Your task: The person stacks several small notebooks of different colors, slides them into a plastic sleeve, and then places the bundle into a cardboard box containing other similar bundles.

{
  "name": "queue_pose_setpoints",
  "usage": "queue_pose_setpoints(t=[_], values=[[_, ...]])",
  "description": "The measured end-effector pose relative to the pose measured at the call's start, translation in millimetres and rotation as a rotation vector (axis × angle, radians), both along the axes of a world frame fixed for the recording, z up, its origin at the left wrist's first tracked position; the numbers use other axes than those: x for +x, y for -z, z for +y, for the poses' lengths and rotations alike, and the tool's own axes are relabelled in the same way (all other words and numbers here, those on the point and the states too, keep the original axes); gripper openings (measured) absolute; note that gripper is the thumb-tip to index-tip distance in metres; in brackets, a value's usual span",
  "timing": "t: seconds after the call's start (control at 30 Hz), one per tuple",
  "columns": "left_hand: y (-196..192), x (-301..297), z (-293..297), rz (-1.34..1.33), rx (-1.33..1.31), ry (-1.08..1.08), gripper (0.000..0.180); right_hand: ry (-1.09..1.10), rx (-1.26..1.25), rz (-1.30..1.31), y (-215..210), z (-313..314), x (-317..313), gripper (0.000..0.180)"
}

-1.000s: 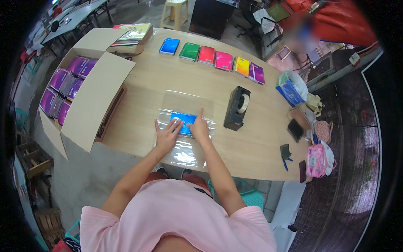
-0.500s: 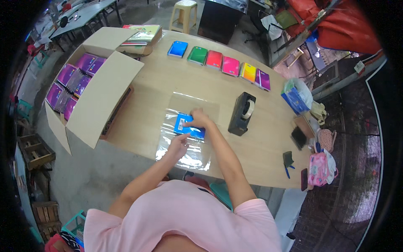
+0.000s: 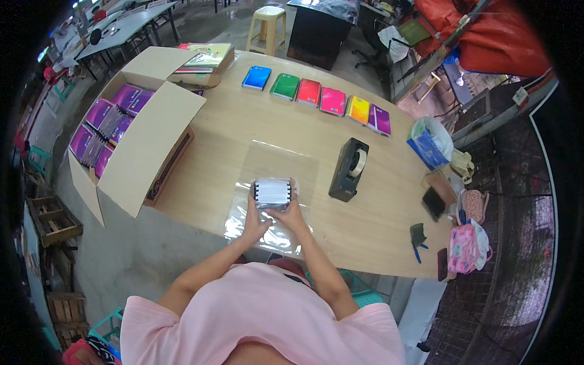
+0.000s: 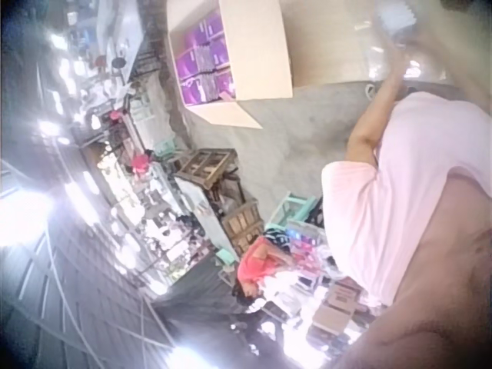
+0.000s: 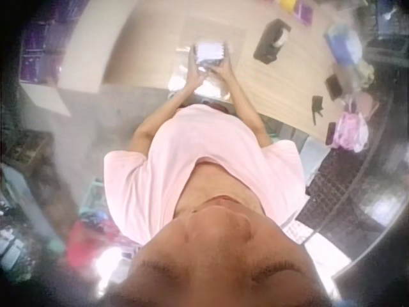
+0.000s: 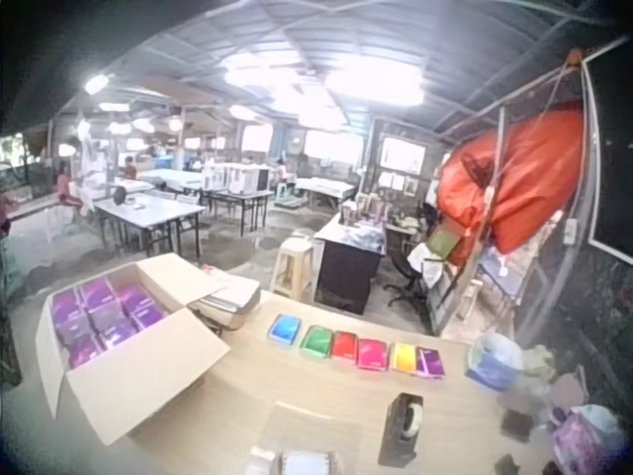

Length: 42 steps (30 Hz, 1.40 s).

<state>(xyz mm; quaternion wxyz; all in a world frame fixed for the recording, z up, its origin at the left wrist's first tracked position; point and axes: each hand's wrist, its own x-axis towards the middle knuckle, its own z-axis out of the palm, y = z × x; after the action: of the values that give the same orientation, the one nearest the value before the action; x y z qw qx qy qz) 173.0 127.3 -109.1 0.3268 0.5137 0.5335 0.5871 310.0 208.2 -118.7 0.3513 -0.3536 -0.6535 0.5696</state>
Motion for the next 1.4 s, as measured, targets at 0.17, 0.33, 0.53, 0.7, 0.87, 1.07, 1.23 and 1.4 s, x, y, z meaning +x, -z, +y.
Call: queue_pose_setpoints(t=[0.17, 0.33, 0.53, 0.7, 0.87, 1.07, 1.23, 1.4], values=[[-35, -24, -9, 0.384, 0.038, -0.204, 0.096, 0.033, 0.558, -0.227, -104, 14, 33, 0.088], [-36, -66, -4, 0.565, 0.305, 0.007, 0.071, -0.563, 0.802, -0.842, -193, 42, 30, 0.048], [-74, -91, 13, 0.93, 0.212, 0.278, 0.071, -0.726, 0.932, -0.761, -158, 95, 18, 0.016], [-90, -104, 26, 1.053, 0.2, 0.424, 0.075, -0.747, 0.892, -0.742, -166, 93, -2, 0.009], [-97, -108, 33, 1.196, 0.256, 0.505, 0.082, -0.59, 1.068, -0.587, -174, 83, -11, 0.011], [-102, -101, 46, 1.234, 0.104, 0.629, 0.086, -0.497, 0.866, -0.406, -124, 89, -16, 0.043], [-89, -94, 34, 0.936, 0.198, 0.436, 0.082, -0.324, -0.128, -0.091, -80, 73, -22, 0.112], [-55, -49, 29, 0.994, 0.315, 0.059, 0.065, -0.315, 0.001, -0.085, -69, 77, -22, 0.121]])
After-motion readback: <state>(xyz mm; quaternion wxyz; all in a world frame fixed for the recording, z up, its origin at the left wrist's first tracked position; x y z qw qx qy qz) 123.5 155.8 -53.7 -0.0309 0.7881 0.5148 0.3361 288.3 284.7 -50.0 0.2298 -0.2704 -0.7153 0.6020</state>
